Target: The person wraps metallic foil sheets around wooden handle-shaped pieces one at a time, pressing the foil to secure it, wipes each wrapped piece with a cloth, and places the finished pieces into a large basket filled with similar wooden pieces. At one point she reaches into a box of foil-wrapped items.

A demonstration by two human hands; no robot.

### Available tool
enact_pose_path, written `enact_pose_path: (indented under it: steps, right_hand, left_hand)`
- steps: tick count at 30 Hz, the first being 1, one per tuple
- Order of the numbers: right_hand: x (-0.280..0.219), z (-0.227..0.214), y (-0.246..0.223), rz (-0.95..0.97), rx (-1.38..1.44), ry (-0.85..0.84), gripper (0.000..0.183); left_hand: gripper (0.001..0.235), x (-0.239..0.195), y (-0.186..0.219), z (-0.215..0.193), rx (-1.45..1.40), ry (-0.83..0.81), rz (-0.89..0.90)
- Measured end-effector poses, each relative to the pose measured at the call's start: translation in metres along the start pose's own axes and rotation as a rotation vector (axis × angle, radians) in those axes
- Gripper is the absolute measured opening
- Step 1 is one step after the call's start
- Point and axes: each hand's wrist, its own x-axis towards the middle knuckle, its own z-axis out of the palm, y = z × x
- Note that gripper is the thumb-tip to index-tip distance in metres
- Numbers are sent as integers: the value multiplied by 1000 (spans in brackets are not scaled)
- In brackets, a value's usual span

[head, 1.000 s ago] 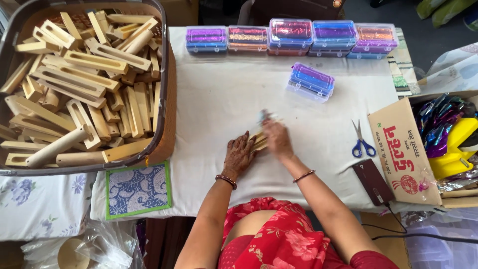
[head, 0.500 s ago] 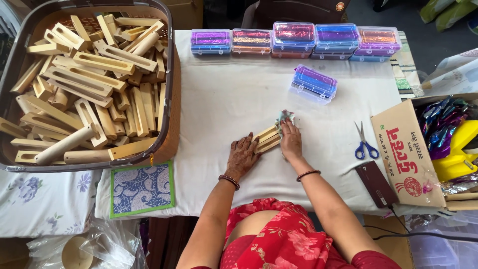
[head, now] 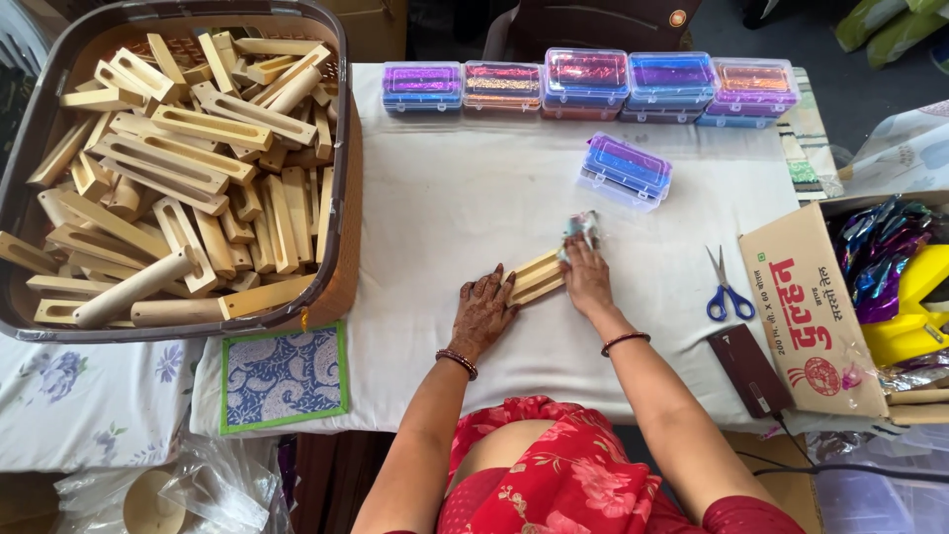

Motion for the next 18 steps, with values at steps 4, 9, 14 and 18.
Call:
enact_pose_path:
  steps: [4, 9, 14, 18]
  right_hand:
    - [-9, 14, -29, -16, 115, 67, 45]
    - [-53, 2, -86, -457, -44, -244, 65]
    - [-29, -21, -58, -310, -306, -220, 76]
    - [-9, -15, -25, -32, -56, -164, 68]
  left_hand:
    - [68, 1, -2, 2, -10, 44, -4]
    - [64, 0, -10, 20, 188, -211, -39]
    - [69, -3, -5, 10, 24, 60, 12]
    - [69, -1, -2, 10, -16, 53, -13]
